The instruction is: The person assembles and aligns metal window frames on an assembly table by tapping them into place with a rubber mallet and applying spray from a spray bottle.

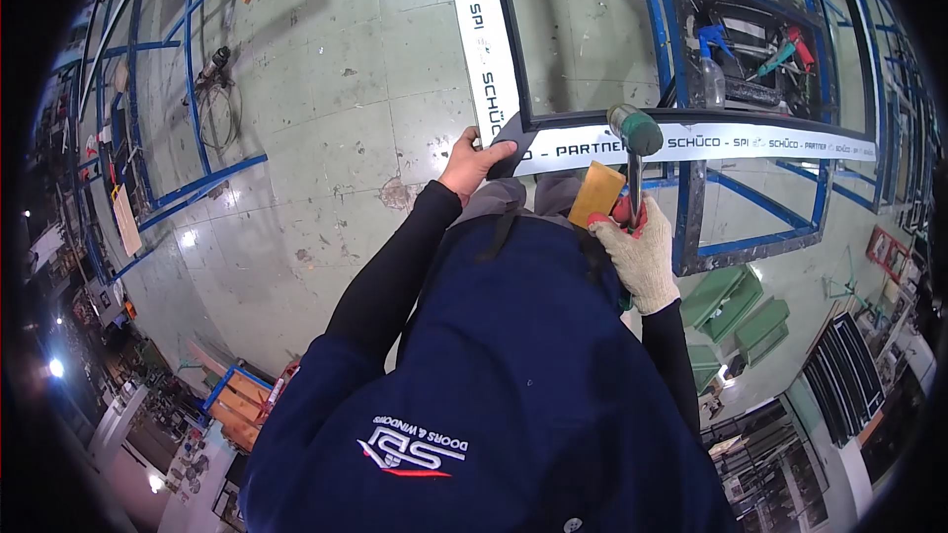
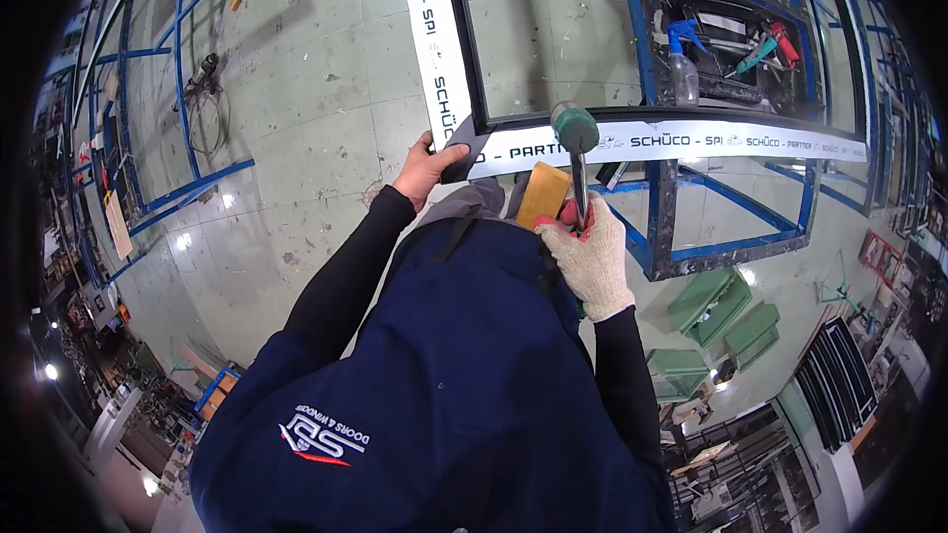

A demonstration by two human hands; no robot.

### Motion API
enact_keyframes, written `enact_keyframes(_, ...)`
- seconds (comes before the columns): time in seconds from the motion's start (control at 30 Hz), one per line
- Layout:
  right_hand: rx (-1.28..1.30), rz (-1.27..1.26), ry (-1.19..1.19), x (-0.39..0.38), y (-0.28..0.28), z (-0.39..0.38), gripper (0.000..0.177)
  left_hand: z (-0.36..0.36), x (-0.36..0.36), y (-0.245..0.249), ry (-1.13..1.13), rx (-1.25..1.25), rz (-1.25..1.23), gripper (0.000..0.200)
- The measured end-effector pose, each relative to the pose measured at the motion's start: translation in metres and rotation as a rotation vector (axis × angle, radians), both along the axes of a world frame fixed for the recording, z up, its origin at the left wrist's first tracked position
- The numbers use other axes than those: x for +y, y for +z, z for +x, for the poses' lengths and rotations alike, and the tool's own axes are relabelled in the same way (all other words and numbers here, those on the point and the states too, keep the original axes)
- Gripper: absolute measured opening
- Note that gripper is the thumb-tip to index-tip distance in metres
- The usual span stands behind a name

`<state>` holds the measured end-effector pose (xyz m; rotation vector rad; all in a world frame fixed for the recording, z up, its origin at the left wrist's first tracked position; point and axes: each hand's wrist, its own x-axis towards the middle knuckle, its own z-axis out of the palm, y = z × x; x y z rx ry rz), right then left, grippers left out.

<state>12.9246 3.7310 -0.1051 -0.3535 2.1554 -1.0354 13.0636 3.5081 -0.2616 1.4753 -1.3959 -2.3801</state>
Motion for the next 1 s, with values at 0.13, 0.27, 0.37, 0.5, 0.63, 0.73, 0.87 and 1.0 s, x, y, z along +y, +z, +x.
enact_keyframes(0.13,-0.025,0.011,0.013,-0.003,-0.001,-0.001,0.034,-0.014,0.004,0.01,-0.001,-0.046,-0.051,0.083)
enact_keyframes(0.27,-0.016,-0.005,0.044,-0.01,-0.003,-0.002,0.033,-0.018,0.006,0.008,0.048,-0.033,-0.057,0.081)
enact_keyframes(0.37,-0.01,-0.035,0.048,-0.013,-0.005,0.001,0.033,-0.006,0.007,-0.002,0.026,-0.011,-0.034,0.079)
enact_keyframes(0.5,0.004,-0.009,0.063,-0.018,0.005,0.003,0.034,0.027,0.008,-0.011,-0.032,0.058,0.049,0.075)
enact_keyframes(0.63,-0.002,0.048,0.079,-0.016,0.005,0.006,0.033,0.047,0.014,-0.02,0.031,0.15,0.137,0.062)
enact_keyframes(0.73,0.025,0.017,0.096,-0.014,-0.011,0.009,0.033,0.05,0.022,-0.024,0.146,0.199,0.22,0.057)
enact_keyframes(0.87,0.053,0.038,0.177,-0.03,-0.018,0.008,0.034,0.054,0.03,-0.026,0.204,0.201,0.253,0.047)
enact_keyframes(1.0,0.062,0.043,0.274,-0.048,-0.041,0.008,0.036,0.056,0.031,-0.026,0.175,0.195,0.218,0.055)
